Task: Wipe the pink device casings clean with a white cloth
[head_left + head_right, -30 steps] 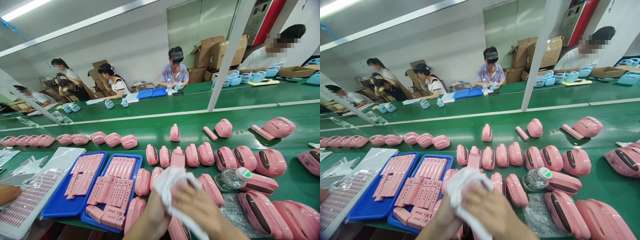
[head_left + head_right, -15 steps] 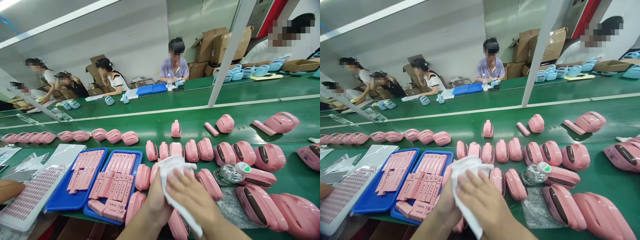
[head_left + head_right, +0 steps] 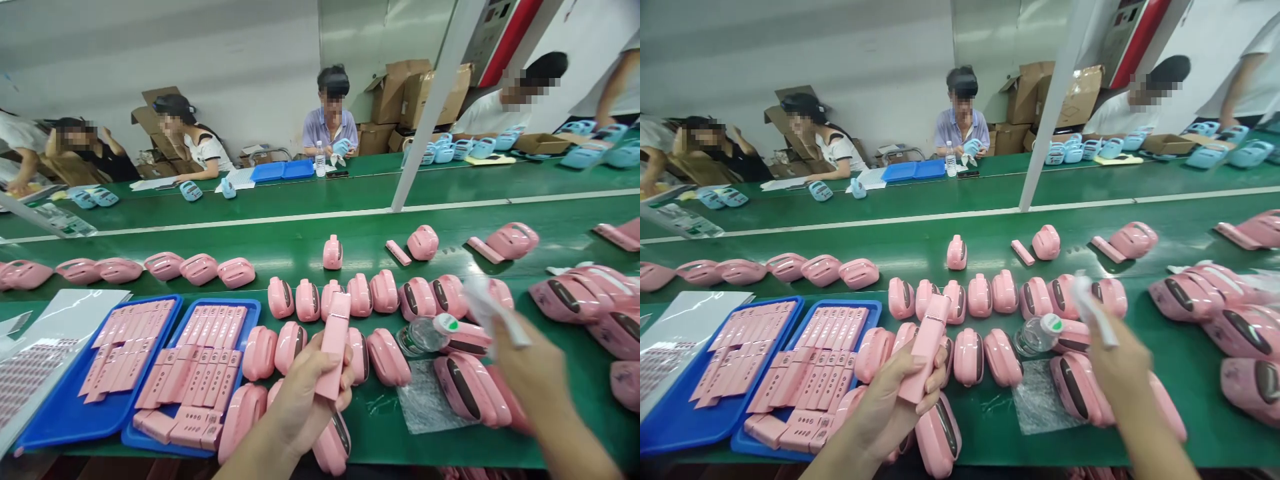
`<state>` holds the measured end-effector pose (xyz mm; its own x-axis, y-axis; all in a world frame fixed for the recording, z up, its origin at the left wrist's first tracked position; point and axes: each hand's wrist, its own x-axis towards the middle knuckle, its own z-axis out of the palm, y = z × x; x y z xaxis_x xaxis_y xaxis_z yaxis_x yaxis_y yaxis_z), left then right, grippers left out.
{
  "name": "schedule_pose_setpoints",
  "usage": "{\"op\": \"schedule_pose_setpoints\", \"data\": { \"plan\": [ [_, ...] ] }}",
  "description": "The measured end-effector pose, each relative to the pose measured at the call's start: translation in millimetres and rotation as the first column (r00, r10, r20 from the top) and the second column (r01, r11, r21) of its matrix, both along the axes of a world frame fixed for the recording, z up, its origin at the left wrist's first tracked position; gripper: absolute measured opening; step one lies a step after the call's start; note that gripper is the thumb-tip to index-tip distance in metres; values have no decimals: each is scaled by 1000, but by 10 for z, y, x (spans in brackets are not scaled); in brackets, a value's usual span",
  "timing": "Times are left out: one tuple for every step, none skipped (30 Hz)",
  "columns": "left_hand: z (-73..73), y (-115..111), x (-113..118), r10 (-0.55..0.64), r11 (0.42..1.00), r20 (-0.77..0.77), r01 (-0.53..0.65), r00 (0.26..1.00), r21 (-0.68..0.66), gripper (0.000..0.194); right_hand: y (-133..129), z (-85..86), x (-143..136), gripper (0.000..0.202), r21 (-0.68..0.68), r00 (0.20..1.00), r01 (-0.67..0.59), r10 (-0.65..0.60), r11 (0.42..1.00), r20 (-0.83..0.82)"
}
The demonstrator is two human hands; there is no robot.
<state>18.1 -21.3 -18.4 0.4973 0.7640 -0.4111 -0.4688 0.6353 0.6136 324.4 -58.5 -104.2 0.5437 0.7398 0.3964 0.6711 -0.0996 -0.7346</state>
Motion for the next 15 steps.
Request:
{"op": "schedule_pose_setpoints", "data": {
  "plan": [
    [-6,-6,3,-2,1000,-14,2,1000,-4,7,42,-103,-91,44,-22,998,-54,54,998,7],
    [-15,-12,1,-1,1000,-30,1,1000,-8,7,83,-213,-188,46,-20,993,-117,117,993,4],
    [-30,-17,-6,1,1000,-46,-2,999,-12,6,122,-321,-284,47,-14,986,-164,164,986,-10],
    [-48,-21,-18,5,1000,-63,-7,998,-18,6,157,-421,-368,50,17,981,-191,191,981,-24],
    [-69,-25,-31,13,1000,-81,-15,997,-27,7,192,-507,-435,53,57,979,-198,200,979,-42],
    [-91,-29,-46,18,999,-99,-21,995,-35,9,227,-578,-479,54,102,980,-180,187,978,-65],
    [-113,-33,-61,22,999,-117,-27,993,-41,11,264,-630,-499,54,151,984,-139,153,979,-92],
    [-132,-37,-74,21,999,-134,-27,991,-44,13,304,-666,-492,52,194,987,-76,102,978,-126],
    [-147,-41,-85,23,998,-147,-30,989,-47,14,345,-683,-462,51,228,985,6,33,974,-167],
    [-159,-46,-92,20,999,-156,-27,988,-46,14,384,-682,-413,51,253,975,104,-48,962,-218],
    [-167,-51,-95,16,999,-162,-22,987,-39,13,419,-663,-350,50,268,952,209,-133,940,-277],
    [-174,-54,-94,11,999,-172,-17,985,-29,13,447,-625,-281,48,276,916,311,-210,909,-342],
    [-179,-55,-88,10,1000,-186,-13,982,-16,16,464,-569,-214,45,283,870,405,-271,870,-413],
    [-186,-54,-75,6,1000,-207,-6,978,-1,19,473,-498,-155,40,295,815,490,-311,820,-488],
    [-195,-50,-54,6,1000,-232,-3,973,14,22,474,-415,-109,36,309,755,565,-327,765,-569]
  ]
}}
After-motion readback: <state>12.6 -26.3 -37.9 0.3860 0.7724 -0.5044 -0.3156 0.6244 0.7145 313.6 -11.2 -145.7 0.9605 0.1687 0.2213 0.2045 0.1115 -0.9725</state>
